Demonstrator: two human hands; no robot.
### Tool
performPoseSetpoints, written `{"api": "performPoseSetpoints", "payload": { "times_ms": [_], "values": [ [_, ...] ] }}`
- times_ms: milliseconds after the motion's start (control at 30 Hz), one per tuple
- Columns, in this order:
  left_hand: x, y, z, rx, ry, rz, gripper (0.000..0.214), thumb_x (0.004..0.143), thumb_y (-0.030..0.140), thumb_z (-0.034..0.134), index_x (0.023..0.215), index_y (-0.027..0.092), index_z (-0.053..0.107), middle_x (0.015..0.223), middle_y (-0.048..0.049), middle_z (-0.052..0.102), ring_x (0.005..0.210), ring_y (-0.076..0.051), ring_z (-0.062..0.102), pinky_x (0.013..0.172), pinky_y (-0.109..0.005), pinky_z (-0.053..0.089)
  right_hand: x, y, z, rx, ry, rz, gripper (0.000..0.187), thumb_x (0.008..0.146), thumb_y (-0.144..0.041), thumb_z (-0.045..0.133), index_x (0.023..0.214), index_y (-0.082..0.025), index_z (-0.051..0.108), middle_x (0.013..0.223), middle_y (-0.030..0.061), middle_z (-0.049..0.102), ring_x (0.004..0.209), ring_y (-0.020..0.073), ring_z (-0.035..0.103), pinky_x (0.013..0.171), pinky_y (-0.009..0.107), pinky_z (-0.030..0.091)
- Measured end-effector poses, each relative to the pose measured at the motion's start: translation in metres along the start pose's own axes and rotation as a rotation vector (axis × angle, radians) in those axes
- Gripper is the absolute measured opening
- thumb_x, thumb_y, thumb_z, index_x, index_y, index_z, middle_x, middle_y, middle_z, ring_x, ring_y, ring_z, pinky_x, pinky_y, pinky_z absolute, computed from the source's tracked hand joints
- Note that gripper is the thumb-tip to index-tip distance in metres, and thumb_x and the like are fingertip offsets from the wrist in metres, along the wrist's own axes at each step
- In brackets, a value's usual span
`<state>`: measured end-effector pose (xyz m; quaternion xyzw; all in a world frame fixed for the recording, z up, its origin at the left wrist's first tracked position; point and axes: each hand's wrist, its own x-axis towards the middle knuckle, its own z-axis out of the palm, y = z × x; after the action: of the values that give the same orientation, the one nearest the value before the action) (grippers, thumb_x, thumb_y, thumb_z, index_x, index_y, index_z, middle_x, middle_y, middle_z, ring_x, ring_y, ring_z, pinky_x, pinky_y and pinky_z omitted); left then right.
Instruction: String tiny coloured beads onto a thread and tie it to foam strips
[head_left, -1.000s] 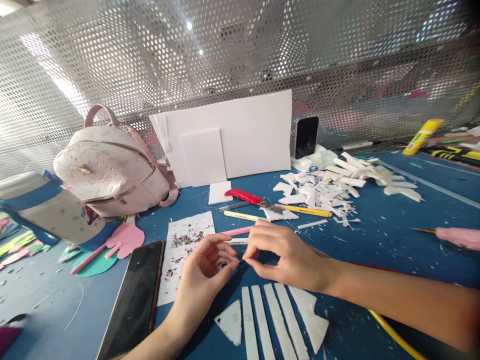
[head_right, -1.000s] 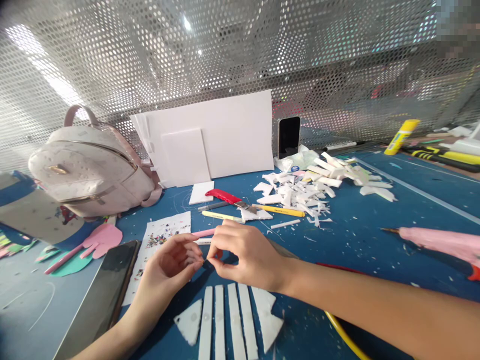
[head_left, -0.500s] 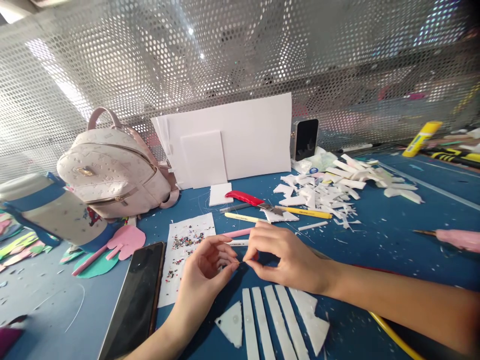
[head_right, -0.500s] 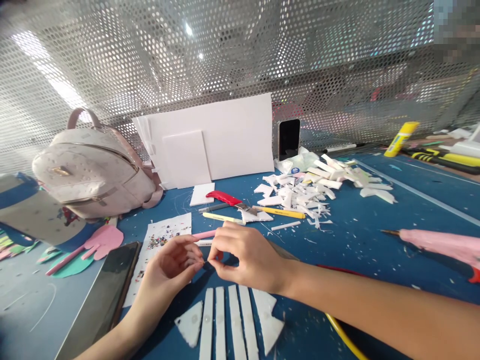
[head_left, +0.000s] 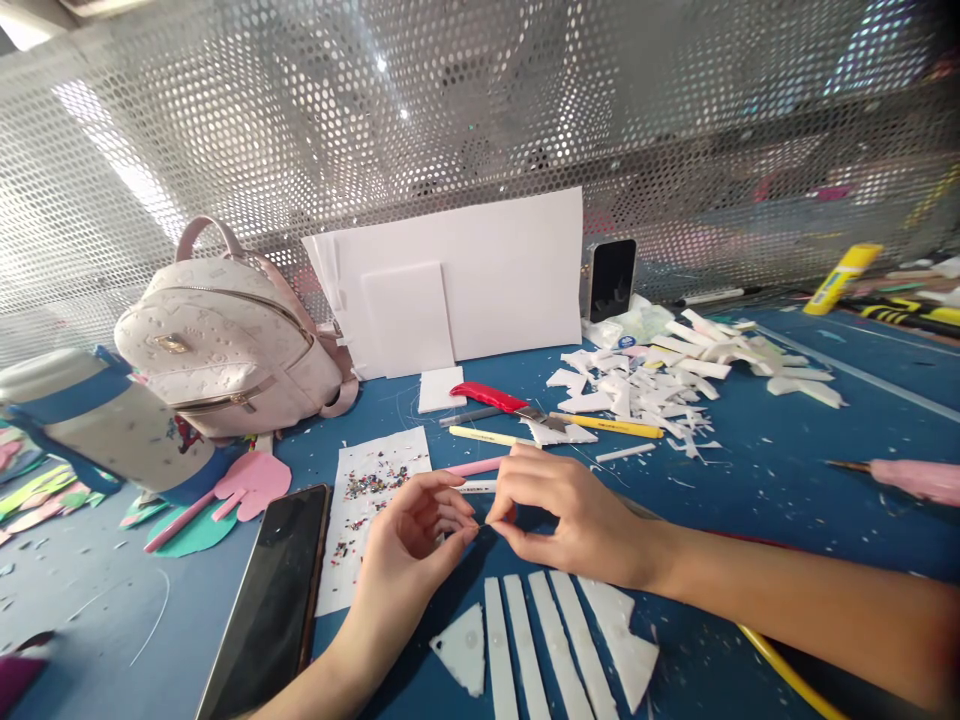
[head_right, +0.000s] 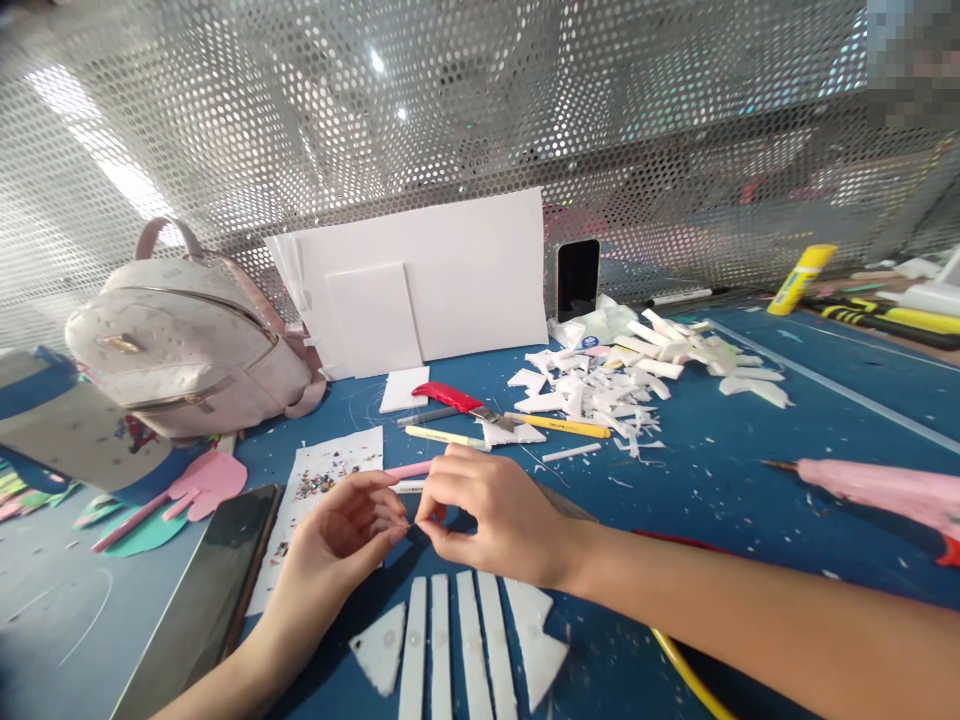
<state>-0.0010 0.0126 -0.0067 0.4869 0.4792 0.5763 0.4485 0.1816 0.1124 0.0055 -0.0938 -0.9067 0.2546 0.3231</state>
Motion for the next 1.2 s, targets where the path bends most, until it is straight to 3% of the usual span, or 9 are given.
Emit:
{"api": "performPoseSetpoints", "payload": {
  "times_ms": [333, 533, 967, 1200],
  "values": [
    [-0.0031, 0.0019, 0.0036, 0.115, -0.024, 0.017, 0.028, 0.082, 0.012, 0.067, 0.107, 0.02, 0.058, 0.083, -0.0013, 0.064, 0.079, -0.015, 0.062, 0.079, -0.03, 0.05, 0.0018, -0.0019, 0.0006, -0.006, -0.067, -0.07, 0.012, 0.087, -0.013, 0.056, 0.077, -0.018, 0.057, 0.076, -0.0009, 0.06, 0.073, 0.0131, 0.051, 0.077, 0.031, 0.043],
    [-0.0033, 0.0033, 0.0034, 0.143, -0.016, -0.018, 0.03, 0.08, 0.01, 0.066, 0.107, 0.021, 0.057, 0.079, 0.0014, 0.063, 0.076, -0.013, 0.06, 0.075, -0.026, 0.048, 0.0011, -0.0011, -0.0004, -0.015, -0.121, -0.051, 0.011, 0.092, -0.018, 0.056, 0.081, -0.019, 0.059, 0.079, -0.0014, 0.062, 0.075, 0.0123, 0.053, 0.083, 0.029, 0.041],
    [-0.0074, 0.008, 0.0075, 0.227, 0.017, -0.061, 0.032, 0.081, 0.01, 0.064, 0.108, 0.024, 0.054, 0.071, 0.0059, 0.061, 0.071, -0.011, 0.06, 0.069, -0.023, 0.044, 0.0013, -0.0033, -0.0026, 0.035, -0.158, -0.021, 0.005, 0.091, -0.019, 0.057, 0.088, -0.019, 0.061, 0.079, -0.0015, 0.062, 0.074, 0.0128, 0.052, 0.077, 0.029, 0.041],
    [-0.0076, 0.0083, 0.0069, 0.307, -0.002, -0.011, 0.024, 0.08, 0.01, 0.063, 0.1, 0.023, 0.057, 0.073, 0.0043, 0.063, 0.07, -0.012, 0.058, 0.068, -0.024, 0.045, 0.0032, -0.0035, -0.0058, 0.121, -0.147, -0.008, 0.01, 0.095, -0.019, 0.054, 0.088, -0.019, 0.061, 0.083, 0.0006, 0.062, 0.078, 0.0136, 0.053, 0.081, 0.03, 0.043]
  ]
}}
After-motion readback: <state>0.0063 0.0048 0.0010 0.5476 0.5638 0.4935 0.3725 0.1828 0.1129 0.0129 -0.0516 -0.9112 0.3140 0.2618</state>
